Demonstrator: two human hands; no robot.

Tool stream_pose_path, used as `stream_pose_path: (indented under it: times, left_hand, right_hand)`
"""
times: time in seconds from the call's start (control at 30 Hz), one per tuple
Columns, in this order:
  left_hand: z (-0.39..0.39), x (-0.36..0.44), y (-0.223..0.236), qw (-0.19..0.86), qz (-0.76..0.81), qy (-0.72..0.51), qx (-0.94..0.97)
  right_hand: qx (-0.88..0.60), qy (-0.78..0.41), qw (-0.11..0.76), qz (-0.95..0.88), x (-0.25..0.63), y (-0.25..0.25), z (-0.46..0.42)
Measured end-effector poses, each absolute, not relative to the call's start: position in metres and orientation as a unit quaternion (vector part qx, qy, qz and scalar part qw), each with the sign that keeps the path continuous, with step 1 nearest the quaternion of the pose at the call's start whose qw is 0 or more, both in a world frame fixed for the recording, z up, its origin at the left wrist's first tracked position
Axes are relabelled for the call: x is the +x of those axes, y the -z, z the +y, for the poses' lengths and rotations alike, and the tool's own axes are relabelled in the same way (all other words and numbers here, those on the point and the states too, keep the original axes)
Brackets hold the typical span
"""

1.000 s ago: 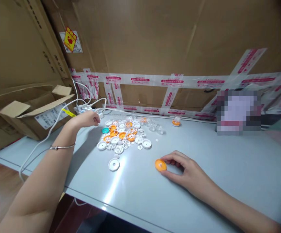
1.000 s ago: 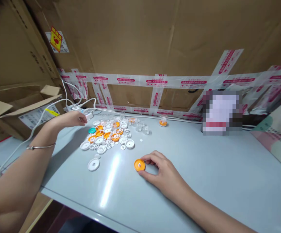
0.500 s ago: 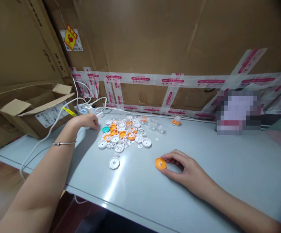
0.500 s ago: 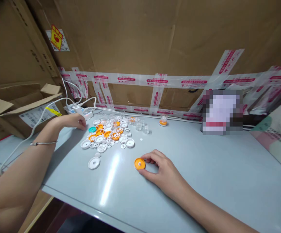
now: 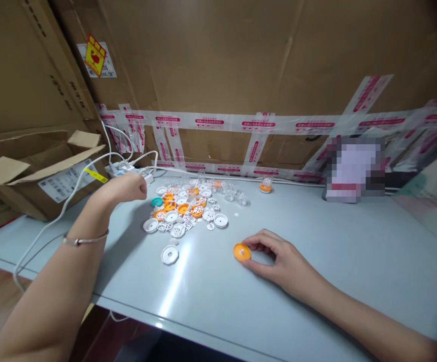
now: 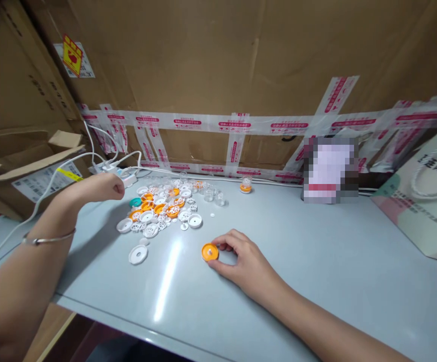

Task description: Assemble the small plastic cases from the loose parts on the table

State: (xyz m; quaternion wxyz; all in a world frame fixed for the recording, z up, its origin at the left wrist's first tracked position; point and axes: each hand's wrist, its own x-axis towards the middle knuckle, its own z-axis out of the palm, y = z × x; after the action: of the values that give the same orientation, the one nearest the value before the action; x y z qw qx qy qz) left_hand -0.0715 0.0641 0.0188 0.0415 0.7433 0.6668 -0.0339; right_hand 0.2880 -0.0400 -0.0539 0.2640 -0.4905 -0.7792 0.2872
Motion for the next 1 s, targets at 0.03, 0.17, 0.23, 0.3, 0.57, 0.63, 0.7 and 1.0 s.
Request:
stream_pose_path:
  times: [0.03,0.17,0.23,0.3,0.57,0.63,0.7,1.0]
  left_hand:
    - [0.052,-0.054,-0.023,0.023,0.653,0.005,0.757]
    - [0.007,0.03,-0.012,0.029,0.378,-0.195,0.904]
    - [-0.005,0.062,0.007,0.012,0.244,-0.258,0.935]
    - [-0.007,0.079,0.028,0.01,0.197,-0.253,0.947]
    - [0.002,0.084,0.055,-0.01,0.178,-0.268,0.947]
    - [0.002,0.085,0.054,-0.011,0.175,-0.265,0.948]
    - [0.001,0.085,0.055,-0.013,0.175,-0.255,0.951]
    - [0.005,0.083,0.056,-0.024,0.187,-0.237,0.953]
  right_hand:
    - [-0.49,-0.289,0.265,-0.779,0.288,0.054,-0.04]
    - [-0.479,-0.29,0.278,-0.781,0.287,0.055,-0.04]
    - [-0.476,-0.284,0.284,-0.782,0.286,0.055,-0.04]
    - [-0.475,-0.279,0.286,-0.784,0.286,0.056,-0.041]
    - [-0.475,-0.253,0.292,-0.791,0.283,0.056,-0.039]
    - [-0.477,-0.248,0.292,-0.791,0.282,0.056,-0.039]
    - [-0.477,-0.249,0.291,-0.791,0.282,0.057,-0.039]
    - [-0.473,-0.243,0.296,-0.793,0.281,0.058,-0.033]
